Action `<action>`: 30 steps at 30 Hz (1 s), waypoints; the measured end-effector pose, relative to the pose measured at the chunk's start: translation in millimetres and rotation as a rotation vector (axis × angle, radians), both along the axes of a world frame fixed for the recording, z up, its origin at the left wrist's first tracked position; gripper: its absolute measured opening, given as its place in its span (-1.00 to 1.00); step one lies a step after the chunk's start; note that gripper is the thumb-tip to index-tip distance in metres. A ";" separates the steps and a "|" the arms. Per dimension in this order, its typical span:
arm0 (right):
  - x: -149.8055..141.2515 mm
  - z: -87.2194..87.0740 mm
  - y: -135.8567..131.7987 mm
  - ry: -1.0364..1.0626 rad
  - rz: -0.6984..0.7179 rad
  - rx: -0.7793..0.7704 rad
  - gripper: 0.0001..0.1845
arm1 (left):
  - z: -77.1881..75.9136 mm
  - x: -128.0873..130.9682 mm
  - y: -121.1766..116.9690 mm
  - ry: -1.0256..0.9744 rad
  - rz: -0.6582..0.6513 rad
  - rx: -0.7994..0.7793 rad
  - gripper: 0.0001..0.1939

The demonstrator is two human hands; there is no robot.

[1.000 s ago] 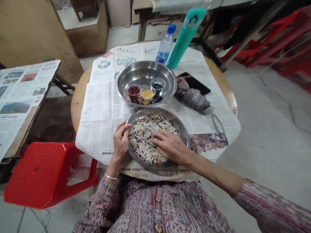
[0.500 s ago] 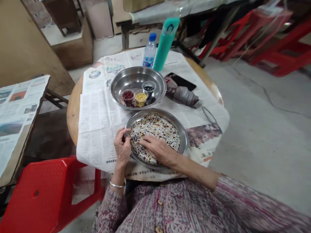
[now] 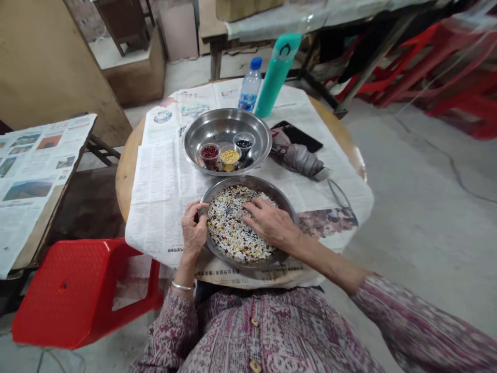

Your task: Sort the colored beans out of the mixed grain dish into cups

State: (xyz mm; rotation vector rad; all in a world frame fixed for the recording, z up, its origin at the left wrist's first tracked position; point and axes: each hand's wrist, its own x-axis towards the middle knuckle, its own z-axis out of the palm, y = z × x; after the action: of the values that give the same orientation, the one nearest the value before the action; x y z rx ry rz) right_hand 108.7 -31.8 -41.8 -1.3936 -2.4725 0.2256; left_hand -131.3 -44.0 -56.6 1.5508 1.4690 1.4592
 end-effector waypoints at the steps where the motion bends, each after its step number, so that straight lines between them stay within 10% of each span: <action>1: -0.5 -0.1 -10.8 0.047 0.019 -0.031 -0.60 | 0.5 0.1 -0.3 0.004 0.000 -0.004 -0.63; 9: -50.2 2.4 -17.8 0.150 0.415 -0.097 -0.71 | 0.9 -2.5 0.3 0.033 0.018 -0.021 -0.67; 15: -36.1 9.4 24.6 -0.040 0.255 0.067 -0.75 | 4.0 -3.8 0.2 0.051 0.023 -0.038 -0.68; 20: 2.4 6.4 5.7 0.001 0.072 0.063 -0.75 | 3.7 -3.0 1.1 0.059 0.031 -0.045 -0.69; 30: -40.1 8.7 -23.3 0.068 0.451 -0.198 -0.73 | 6.1 -3.1 1.8 0.078 0.044 -0.055 -0.71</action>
State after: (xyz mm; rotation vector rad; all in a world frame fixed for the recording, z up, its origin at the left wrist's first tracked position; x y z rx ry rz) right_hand 68.6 -55.1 -33.1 -0.8521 -2.7341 0.6160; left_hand -134.4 -42.1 -50.5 1.5676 1.5837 1.3852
